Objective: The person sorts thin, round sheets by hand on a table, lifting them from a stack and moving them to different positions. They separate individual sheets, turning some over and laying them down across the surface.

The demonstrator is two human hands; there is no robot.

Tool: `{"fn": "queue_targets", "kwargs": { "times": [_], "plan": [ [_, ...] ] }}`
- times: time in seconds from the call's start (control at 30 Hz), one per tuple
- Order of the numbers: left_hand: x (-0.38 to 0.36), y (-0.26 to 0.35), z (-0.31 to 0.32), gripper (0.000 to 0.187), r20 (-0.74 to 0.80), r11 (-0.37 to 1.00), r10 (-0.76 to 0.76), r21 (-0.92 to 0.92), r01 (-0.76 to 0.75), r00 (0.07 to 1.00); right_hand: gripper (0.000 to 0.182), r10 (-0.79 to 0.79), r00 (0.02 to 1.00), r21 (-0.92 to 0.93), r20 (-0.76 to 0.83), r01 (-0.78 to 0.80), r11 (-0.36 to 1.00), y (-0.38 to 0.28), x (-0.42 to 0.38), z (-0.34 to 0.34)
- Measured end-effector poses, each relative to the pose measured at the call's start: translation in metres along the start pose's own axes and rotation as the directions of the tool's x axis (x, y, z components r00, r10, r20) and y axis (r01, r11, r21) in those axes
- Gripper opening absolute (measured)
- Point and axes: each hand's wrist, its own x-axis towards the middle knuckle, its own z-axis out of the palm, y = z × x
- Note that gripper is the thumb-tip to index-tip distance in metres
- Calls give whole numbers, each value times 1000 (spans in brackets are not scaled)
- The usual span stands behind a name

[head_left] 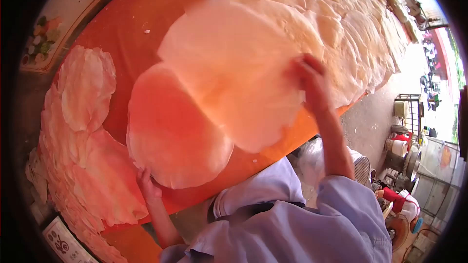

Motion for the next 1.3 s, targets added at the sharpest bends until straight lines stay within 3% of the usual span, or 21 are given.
{"fn": "queue_targets", "kwargs": {
  "times": [0.1,0.17,0.23,0.27,0.37,0.4,0.43,0.47,0.5,0.57,0.63,0.73,0.83,0.93,0.97,1.0,1.03,1.07,1.13,1.2,1.3],
  "plan": [
    [3,-11,-11,34,0,999,-35,-24,35,999,17,15,970,-13,-244,-19,1000,10,-5,-79],
    [-1,-13,-7,37,13,997,-18,-76,19,1000,20,-78,916,-359,-393,-75,930,41,-4,-146],
    [-11,-2,6,42,14,986,12,-168,-10,1000,24,-270,857,-638,-439,-86,765,64,-9,-178],
    [-21,3,18,45,13,972,29,-232,-25,999,32,-379,795,-826,-473,-250,506,63,-18,-178],
    [-29,6,32,51,170,969,100,-240,-57,980,39,-741,656,-946,-143,130,298,57,-28,-111],
    [-29,7,35,53,250,974,125,-213,-71,960,44,-696,714,-888,-81,265,375,58,-32,-71],
    [-31,7,47,54,278,977,165,-180,-117,946,44,-493,870,-774,-16,301,557,66,-39,-31],
    [-32,7,69,54,308,975,206,-150,-167,929,47,-107,983,-462,152,166,871,62,-46,18],
    [-30,7,86,55,337,968,249,-124,-219,908,48,-34,916,-211,400,128,969,73,-55,63],
    [-24,4,104,41,381,982,184,-120,-149,906,49,0,794,-261,608,200,944,62,-83,135],
    [-27,6,122,25,427,985,124,-162,-59,896,40,-168,696,-220,698,432,875,72,-96,174],
    [-18,-4,117,14,316,984,152,-136,-113,936,24,-217,770,-265,600,448,854,88,-100,192],
    [-28,7,114,19,262,957,271,-178,-230,926,16,-53,797,-125,602,160,979,97,-81,187],
    [-33,17,84,29,141,937,292,-238,-254,946,12,-77,852,-213,519,216,953,41,-45,172],
    [-33,19,63,32,81,935,274,-254,-246,958,11,-201,855,-231,478,343,910,34,-20,166],
    [-19,12,31,37,75,929,245,-303,-212,967,11,-167,859,-166,484,278,946,5,-2,152],
    [-19,10,21,37,54,938,236,-272,-213,970,12,-438,840,-142,319,499,855,16,36,146],
    [-21,10,14,37,29,946,227,-242,-214,973,12,-420,854,-396,305,515,760,-20,54,126],
    [-23,3,-4,38,-22,960,200,-194,-200,980,13,-402,885,-225,236,452,863,-38,102,84],
    [-21,-13,-18,38,-67,973,157,-162,-166,985,18,-416,879,-425,234,477,770,-36,157,36],
    [-33,-9,2,34,-141,978,151,-124,-169,978,20,-343,912,-385,224,406,829,-34,171,-7]
  ]
}}
